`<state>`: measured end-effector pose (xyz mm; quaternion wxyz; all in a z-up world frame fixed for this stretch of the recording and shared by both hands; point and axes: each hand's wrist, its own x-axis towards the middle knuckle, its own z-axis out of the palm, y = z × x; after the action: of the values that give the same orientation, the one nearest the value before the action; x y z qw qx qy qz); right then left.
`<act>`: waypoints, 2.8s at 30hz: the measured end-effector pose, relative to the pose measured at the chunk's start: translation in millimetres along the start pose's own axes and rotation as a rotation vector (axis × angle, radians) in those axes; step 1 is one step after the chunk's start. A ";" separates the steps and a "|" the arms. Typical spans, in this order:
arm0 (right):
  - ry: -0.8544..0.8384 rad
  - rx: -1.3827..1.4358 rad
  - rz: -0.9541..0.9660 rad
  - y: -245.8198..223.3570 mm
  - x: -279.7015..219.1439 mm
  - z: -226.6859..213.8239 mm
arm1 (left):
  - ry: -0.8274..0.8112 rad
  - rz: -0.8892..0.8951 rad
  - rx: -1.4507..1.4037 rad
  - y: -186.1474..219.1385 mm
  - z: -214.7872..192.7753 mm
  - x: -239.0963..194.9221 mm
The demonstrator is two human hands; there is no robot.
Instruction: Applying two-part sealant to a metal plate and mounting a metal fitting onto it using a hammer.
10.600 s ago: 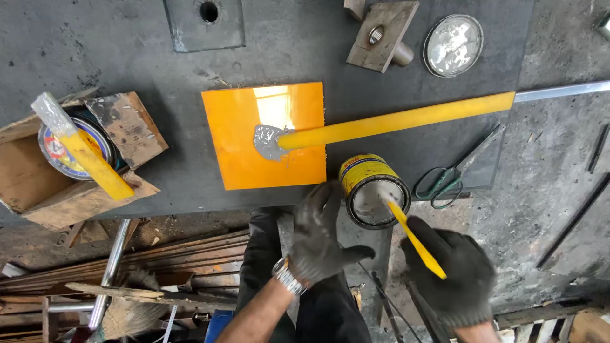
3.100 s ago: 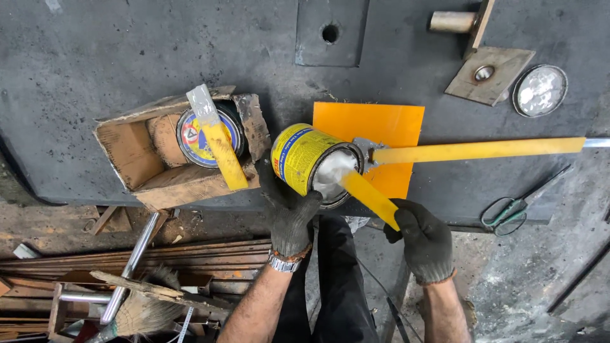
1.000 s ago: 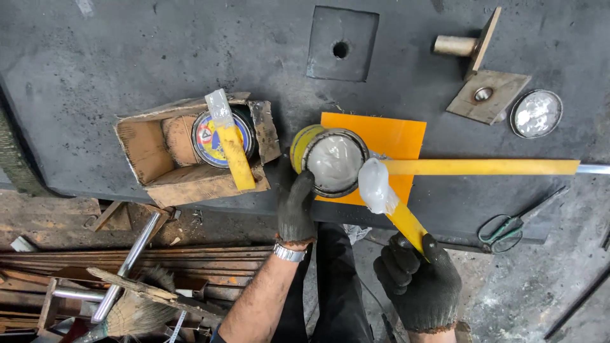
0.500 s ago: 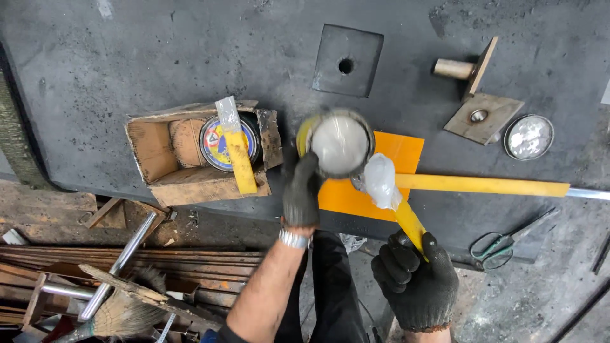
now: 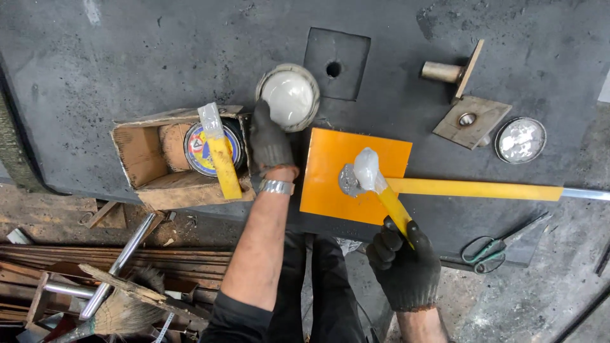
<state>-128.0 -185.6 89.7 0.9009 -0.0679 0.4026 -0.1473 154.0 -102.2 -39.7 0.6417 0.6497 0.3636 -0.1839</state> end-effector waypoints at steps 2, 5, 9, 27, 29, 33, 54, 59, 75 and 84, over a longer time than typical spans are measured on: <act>0.068 -0.055 0.004 2.0 1.0 -7.1 | 0.022 -0.019 0.032 11.4 -10.4 -22.6; 0.195 -0.162 0.011 9.5 -4.1 -19.8 | -0.025 -0.003 -0.069 16.7 -31.9 -68.4; 0.203 -0.266 -0.010 29.9 -19.9 -64.7 | -0.367 0.379 -0.025 -30.7 -94.1 -150.8; 0.068 -2.257 -0.840 -60.4 19.3 -68.6 | -0.667 -0.445 0.332 -75.9 -105.4 -200.3; 0.010 -2.409 -0.946 -80.5 46.6 -41.7 | -0.671 -0.388 0.406 -74.6 -105.6 -198.8; -0.253 -2.649 -0.600 -113.0 91.5 -22.5 | -0.681 -0.244 0.549 -70.1 -107.1 -198.3; -0.491 -2.759 -0.522 -98.2 72.9 20.3 | -0.685 -0.320 0.306 -88.7 -119.6 -195.6; -0.450 -2.566 -0.527 -96.9 63.7 2.1 | -0.689 -0.361 0.247 -89.9 -113.7 -196.1; -0.383 -2.466 -0.471 -77.9 59.9 -13.8 | -0.710 -0.346 0.351 -84.8 -110.6 -196.4; -0.208 -2.437 -0.159 -74.8 46.8 -5.2 | -0.730 -0.394 0.355 -84.4 -112.9 -196.2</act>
<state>-118.1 -271.5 71.3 0.2645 -0.9022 0.1982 0.2772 -62.5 -46.7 52.0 0.5594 0.5605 0.1932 -0.5793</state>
